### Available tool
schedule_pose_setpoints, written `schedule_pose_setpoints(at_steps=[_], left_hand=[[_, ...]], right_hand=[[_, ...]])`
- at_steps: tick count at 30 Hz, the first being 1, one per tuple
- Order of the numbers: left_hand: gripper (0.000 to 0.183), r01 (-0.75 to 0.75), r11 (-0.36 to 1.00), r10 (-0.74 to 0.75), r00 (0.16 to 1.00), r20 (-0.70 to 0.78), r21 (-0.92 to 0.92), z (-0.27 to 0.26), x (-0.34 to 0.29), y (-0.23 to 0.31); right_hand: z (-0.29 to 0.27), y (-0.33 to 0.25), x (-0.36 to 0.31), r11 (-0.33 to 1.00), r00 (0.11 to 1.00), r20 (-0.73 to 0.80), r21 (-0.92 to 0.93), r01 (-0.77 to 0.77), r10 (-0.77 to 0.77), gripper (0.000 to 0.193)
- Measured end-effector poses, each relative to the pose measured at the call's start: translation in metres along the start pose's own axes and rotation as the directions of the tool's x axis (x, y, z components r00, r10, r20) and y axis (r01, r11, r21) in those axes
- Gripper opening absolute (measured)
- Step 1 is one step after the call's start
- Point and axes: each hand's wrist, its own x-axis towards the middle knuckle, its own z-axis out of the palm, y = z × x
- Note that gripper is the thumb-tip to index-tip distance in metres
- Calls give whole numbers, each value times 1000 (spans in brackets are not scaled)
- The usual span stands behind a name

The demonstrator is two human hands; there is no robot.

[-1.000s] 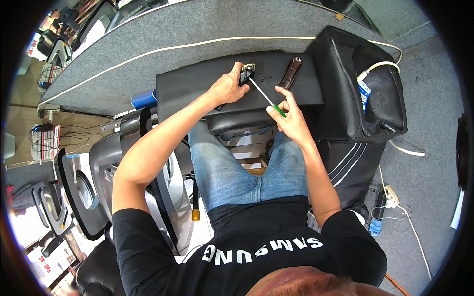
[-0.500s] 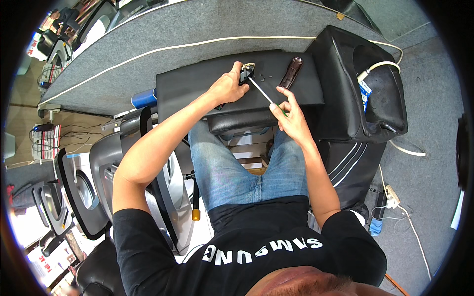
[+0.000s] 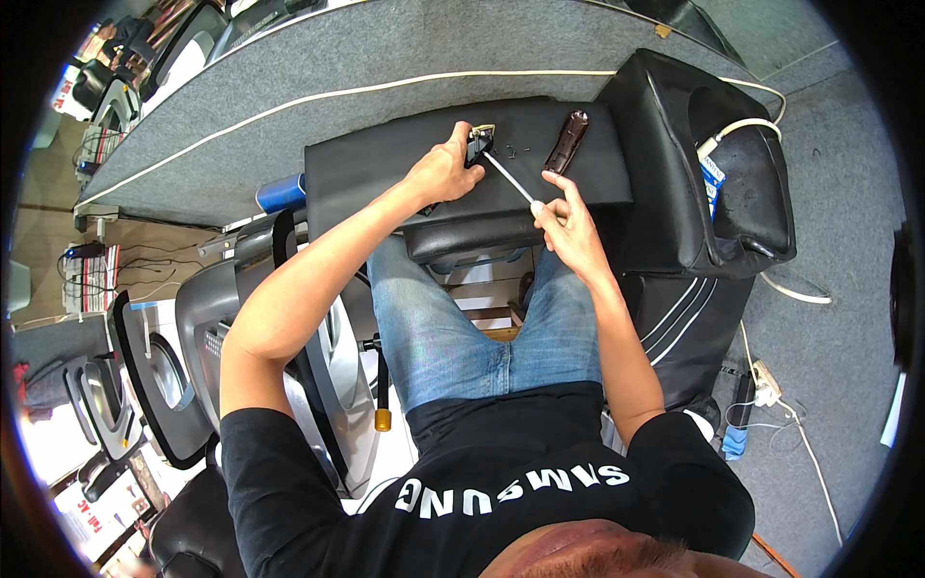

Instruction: The person disassembles a clipper by using a screwdriver to remove screws from the casing and then opening the device to reveal the internal motor and components.

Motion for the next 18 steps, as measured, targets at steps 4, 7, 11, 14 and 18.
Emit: schedule_pose_setpoints(at_steps=[4, 7, 11, 14, 18], left_hand=[[58, 10, 1000, -10, 1000, 4, 6, -1, -2, -2], [57, -4, 1000, 4, 1000, -12, 0, 0, -2, -2], [56, 0, 1000, 0, 1000, -16, -3, 0, -2, -4], [56, -2, 1000, 2, 1000, -15, 0, 1, -1, -3], [56, 4, 1000, -4, 1000, -6, 2, 1, -1, -1]], right_hand=[[3, -8, -1, 997, 997, 31, 34, -74, 73, 55], [4, -11, -3, 997, 998, 20, 45, -56, 55, 57], [5, -18, -7, 999, 1000, 8, 29, -28, 27, 63], [6, 0, -2, 997, 997, -6, -2, 82, -82, 66], [6, 9, 2, 995, 996, -3, -62, 83, -84, 56]])
